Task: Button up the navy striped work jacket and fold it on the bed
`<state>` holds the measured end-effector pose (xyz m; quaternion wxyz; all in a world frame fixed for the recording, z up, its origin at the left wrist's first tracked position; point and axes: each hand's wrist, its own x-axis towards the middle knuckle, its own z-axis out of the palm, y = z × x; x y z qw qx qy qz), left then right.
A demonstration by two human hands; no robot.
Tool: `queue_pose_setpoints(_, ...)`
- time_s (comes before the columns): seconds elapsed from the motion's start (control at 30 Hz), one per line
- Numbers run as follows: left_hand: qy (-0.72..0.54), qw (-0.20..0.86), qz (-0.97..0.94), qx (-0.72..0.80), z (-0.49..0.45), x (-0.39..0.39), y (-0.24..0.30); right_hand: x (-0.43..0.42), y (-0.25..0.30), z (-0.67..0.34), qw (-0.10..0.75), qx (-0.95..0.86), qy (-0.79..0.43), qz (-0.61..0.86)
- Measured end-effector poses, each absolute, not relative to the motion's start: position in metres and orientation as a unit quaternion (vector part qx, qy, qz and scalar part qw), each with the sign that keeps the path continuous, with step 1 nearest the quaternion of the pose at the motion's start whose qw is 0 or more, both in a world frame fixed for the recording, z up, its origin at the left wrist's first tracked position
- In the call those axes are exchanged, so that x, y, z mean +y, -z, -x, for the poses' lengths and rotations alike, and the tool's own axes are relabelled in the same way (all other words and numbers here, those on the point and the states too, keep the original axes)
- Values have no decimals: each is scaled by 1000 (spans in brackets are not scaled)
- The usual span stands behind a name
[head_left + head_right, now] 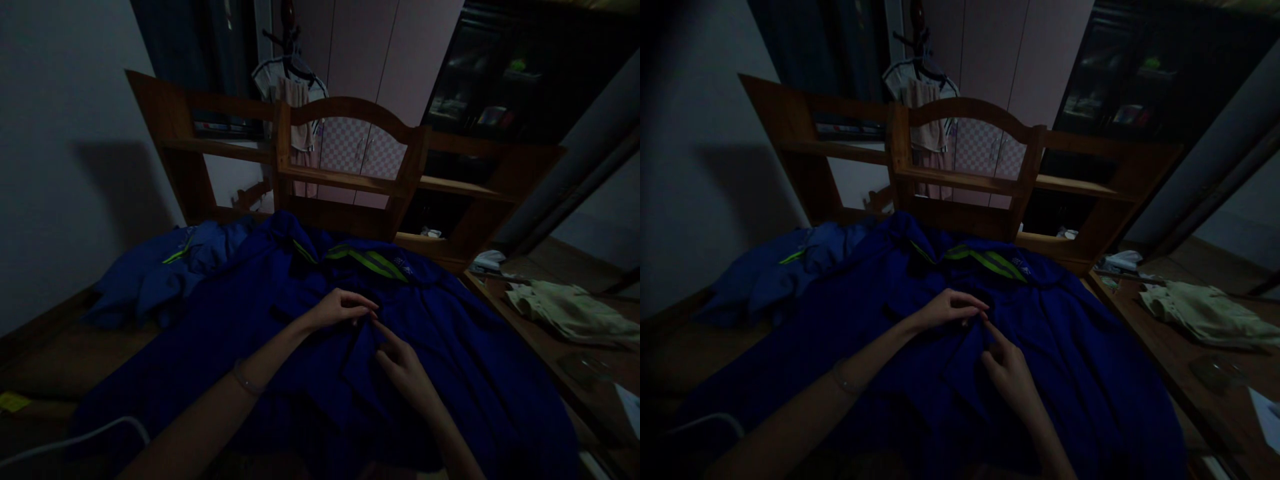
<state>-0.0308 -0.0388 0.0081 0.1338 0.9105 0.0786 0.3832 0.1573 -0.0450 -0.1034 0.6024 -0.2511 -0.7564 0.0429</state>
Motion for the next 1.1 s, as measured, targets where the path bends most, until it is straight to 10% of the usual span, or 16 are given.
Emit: queue_pose_setpoints(1.1,-222,-265,-926,153,34,-31,6,-63,104,-173,765,-588,-200,169)
